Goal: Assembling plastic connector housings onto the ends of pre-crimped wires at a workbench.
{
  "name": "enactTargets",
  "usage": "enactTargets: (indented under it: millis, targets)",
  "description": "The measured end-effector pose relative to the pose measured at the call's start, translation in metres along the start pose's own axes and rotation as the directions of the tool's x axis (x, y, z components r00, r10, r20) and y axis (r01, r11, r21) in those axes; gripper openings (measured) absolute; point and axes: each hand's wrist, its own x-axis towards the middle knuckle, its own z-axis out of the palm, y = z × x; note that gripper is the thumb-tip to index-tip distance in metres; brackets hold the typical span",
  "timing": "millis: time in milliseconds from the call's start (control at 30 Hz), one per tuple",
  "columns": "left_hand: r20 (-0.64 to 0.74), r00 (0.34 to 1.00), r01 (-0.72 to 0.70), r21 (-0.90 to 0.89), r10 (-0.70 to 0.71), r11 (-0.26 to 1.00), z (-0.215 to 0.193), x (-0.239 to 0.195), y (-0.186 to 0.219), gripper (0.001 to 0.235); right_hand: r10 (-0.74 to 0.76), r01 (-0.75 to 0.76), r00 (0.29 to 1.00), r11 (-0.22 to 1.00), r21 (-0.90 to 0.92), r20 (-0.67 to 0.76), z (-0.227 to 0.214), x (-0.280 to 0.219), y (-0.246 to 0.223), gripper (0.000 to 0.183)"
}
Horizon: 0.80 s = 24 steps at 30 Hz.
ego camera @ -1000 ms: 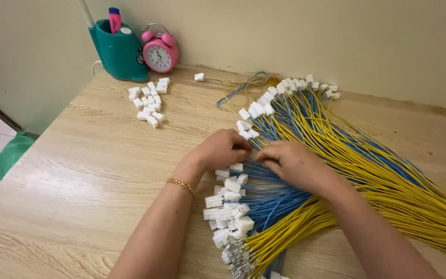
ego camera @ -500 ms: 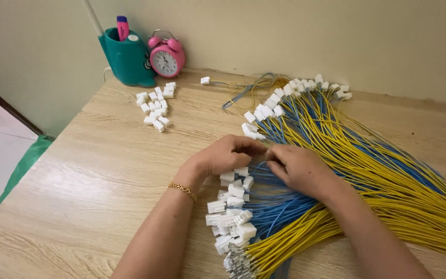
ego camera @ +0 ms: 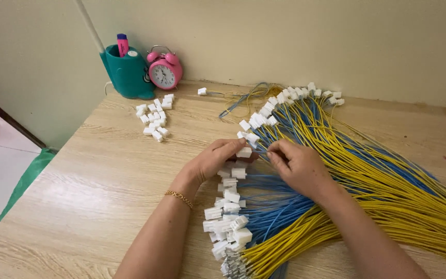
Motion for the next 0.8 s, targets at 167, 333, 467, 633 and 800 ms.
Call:
enactTargets:
  millis: [167,333,467,633,800]
  targets:
    - [0.023,0.999,0.036,-0.138,-0.034,0.990,-0.002,0.007,-0.001,0.053,0.037,-0.039,0.998,0.998,0.041,0.045,-0.002,-0.001,-0.004,0.012]
    - [0.042,0.998,0.056,-0.167,-0.050,0.984,-0.010,0.020,-0.020,0.051,0.029,-0.032,0.998,0.998,0.053,0.062,-0.011,0.001,-0.010,0.012]
    - [0.009,1.000,-0.027,-0.174,0.029,0.984,-0.010,0.022,-0.032,0.036,-0.112,0.101,0.986,0.990,0.093,0.126,-0.031,-0.001,-0.024,0.011]
    - [0.037,0.998,-0.046,-0.181,0.054,0.982,-0.009,0.021,-0.023,0.026,-0.041,-0.052,0.748,0.992,0.119,0.662,-0.067,-0.011,-0.067,0.011]
    - [0.008,0.996,-0.087,-0.181,0.090,0.980,-0.008,0.021,-0.024,0.025,-0.182,0.129,0.483,0.982,0.135,0.857,-0.051,-0.024,-0.081,0.011]
